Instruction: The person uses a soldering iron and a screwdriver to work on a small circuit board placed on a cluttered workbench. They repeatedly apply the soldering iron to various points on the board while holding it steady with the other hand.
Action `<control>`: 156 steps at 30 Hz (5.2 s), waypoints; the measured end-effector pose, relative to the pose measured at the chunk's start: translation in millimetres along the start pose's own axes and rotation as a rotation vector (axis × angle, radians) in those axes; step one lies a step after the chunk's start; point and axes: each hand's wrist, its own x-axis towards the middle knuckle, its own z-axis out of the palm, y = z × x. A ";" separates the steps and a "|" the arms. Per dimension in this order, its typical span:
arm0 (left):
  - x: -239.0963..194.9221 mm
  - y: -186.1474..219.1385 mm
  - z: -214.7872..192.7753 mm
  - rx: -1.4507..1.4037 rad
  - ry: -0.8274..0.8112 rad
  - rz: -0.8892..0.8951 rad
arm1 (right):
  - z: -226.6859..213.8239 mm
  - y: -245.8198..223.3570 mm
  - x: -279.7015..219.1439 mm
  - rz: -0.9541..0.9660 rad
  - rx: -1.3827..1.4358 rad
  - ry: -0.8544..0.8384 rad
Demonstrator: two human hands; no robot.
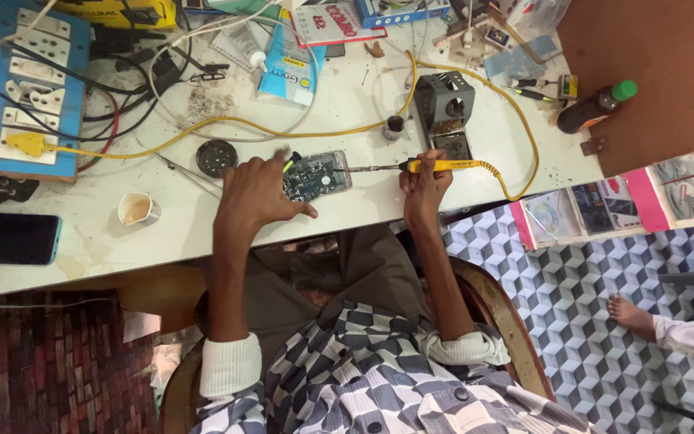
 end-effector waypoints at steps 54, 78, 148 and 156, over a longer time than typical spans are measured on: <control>18.7 0.6 90.4 -1.262 0.566 0.210 | 19.6 -8.7 -4.5 -0.043 -0.231 0.109; 16.4 1.1 95.0 -1.284 0.573 0.264 | 10.7 -12.4 -5.4 0.005 -0.168 -0.106; 11.0 -1.5 91.4 -1.174 0.584 0.233 | 16.0 -9.3 -3.3 0.004 -0.124 0.095; 8.7 0.5 88.7 -1.171 0.571 0.226 | 13.5 -6.2 -5.0 -0.066 -0.172 0.115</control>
